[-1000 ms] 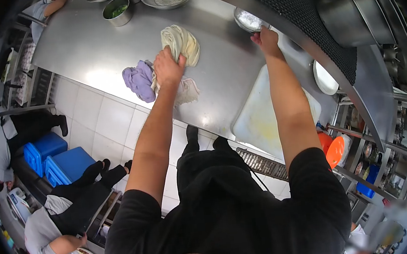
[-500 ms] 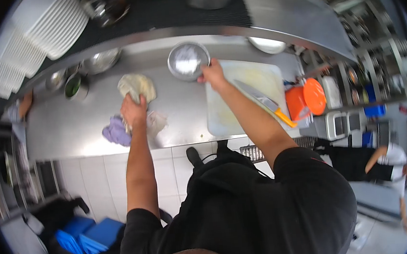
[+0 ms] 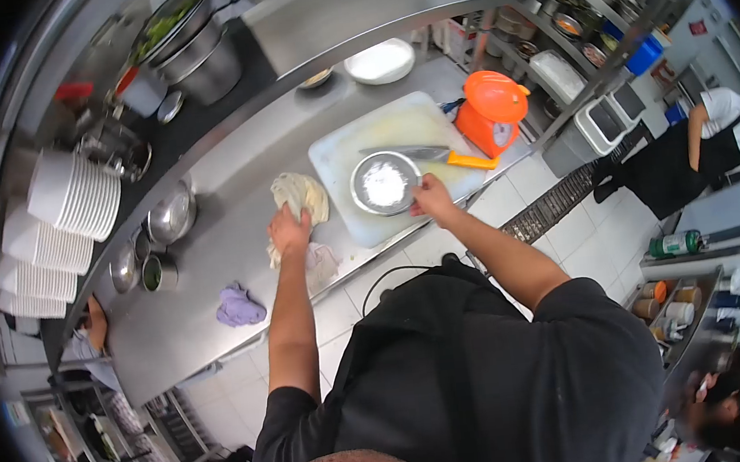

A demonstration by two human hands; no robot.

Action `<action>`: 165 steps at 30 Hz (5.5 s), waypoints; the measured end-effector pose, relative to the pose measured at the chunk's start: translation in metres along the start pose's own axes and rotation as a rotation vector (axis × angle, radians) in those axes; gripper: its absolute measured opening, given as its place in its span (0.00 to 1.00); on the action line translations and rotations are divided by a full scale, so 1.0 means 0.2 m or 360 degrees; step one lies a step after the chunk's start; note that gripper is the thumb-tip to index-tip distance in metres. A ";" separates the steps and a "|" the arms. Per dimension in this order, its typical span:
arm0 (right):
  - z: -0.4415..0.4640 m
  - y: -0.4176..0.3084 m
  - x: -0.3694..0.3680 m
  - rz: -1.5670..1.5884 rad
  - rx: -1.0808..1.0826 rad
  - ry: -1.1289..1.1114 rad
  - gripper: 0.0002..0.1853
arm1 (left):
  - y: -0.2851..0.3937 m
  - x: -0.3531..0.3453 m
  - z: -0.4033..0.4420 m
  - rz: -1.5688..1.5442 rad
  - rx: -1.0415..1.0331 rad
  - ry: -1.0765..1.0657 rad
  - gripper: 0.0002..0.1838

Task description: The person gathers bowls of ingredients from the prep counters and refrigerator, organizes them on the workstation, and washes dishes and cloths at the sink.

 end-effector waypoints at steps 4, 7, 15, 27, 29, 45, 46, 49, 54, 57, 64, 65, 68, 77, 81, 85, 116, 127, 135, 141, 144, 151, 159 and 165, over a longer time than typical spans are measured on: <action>-0.02 0.04 0.09 0.0066 0.0154 -0.0188 0.20 | 0.05 0.13 -0.04 -0.0004 0.0114 0.0033 0.39; -0.10 0.16 0.29 -0.0157 0.0581 -0.0057 0.18 | 0.05 0.25 -0.26 -0.0051 0.0051 0.0548 0.38; -0.11 1.16 1.10 -0.1134 0.0232 0.0245 0.12 | -0.01 -0.13 -1.76 -0.0324 0.1669 0.1177 0.34; -0.02 1.92 1.75 -0.0789 -0.0971 -0.0488 0.21 | 0.41 -0.76 -2.54 -0.0695 0.1809 -0.1351 0.40; 0.05 1.72 1.69 -0.0850 -0.0999 -0.0557 0.21 | 0.31 -0.82 -2.48 -0.0630 0.1806 -0.1176 0.42; 0.38 1.18 1.32 -0.0781 -0.0250 -0.0657 0.18 | 0.39 -0.18 -1.43 -0.1050 0.1290 0.1324 0.29; 0.33 1.08 1.30 -0.0702 -0.0276 -0.0681 0.18 | 0.37 -0.11 -1.35 -0.1051 0.1217 0.1366 0.30; 0.23 0.79 1.16 -0.0571 -0.0239 -0.0691 0.18 | 0.13 0.04 -1.05 -0.0965 0.0988 0.1407 0.32; 0.12 0.34 0.89 -0.0530 -0.0080 -0.0720 0.19 | -0.11 0.23 -0.40 -0.1464 0.0872 0.1393 0.36; 0.04 0.10 0.72 -0.0629 0.0008 -0.0698 0.23 | -0.29 0.28 -0.02 -0.1737 0.1086 0.1286 0.45; 0.07 -0.18 0.27 -0.0701 -0.0161 -0.0486 0.43 | -1.01 0.17 0.51 -0.1908 0.1076 0.0698 0.57; 0.09 -0.18 0.20 -0.0722 -0.0210 -0.0454 0.46 | -0.92 0.17 0.55 -0.1762 0.1312 0.1111 0.60; 0.10 -0.23 0.05 -0.0564 -0.0301 -0.0405 0.41 | -0.77 0.30 0.61 -0.1739 0.1508 0.0909 0.58; 0.13 -0.19 -0.05 -0.0185 -0.0184 -0.0325 0.23 | -0.75 0.19 0.57 -0.1774 0.1147 0.0545 0.21; 0.09 -0.39 -0.20 -0.0056 0.0076 -0.0301 0.22 | -0.45 0.26 0.43 -0.1534 0.0528 0.0473 0.15; 0.09 -0.55 -0.37 -0.0023 0.0262 -0.0372 0.22 | -0.04 0.35 0.23 -0.1575 0.0407 0.0411 0.12; 0.14 -0.02 0.67 -0.0170 0.0336 -0.0130 0.15 | 0.94 -0.12 -0.27 -0.2509 0.1183 -0.0336 0.35; 0.05 0.34 1.12 -0.0680 0.0712 -0.0192 0.18 | 0.92 -0.14 -0.60 -0.0263 0.0828 -0.0256 0.43; 0.30 0.17 0.98 -0.0834 0.0911 -0.0592 0.22 | 1.20 -0.10 -0.69 -0.0244 0.1174 -0.0455 0.45; 0.28 0.04 0.84 -0.0495 0.0585 -0.0888 0.31 | 1.15 0.00 -0.67 -0.0310 0.1132 0.0052 0.46; 0.27 0.00 0.77 -0.0476 0.0425 -0.0911 0.34 | 1.02 0.05 -0.65 -0.0351 0.1111 0.0284 0.46; 0.25 -0.13 0.59 -0.0264 -0.0049 -0.0825 0.39 | 0.64 0.12 -0.52 -0.0582 0.0840 0.0655 0.44; 0.26 -0.13 0.38 -0.0265 -0.0070 -0.0562 0.38 | 0.50 0.18 0.01 -0.1065 0.0541 0.0607 0.40; 0.25 -0.12 0.30 -0.0300 -0.0104 -0.0363 0.26 | 0.40 -0.01 0.65 -0.1252 0.0707 0.0371 0.49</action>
Point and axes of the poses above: each hand's wrist, its own z-axis towards the middle knuckle, its own x-axis out of the back of the hand, y = z × x, the point moved 1 cm from there along z, towards the middle knuckle, and after that the axes turned 13 degrees about -z, right-handed, at the moved point
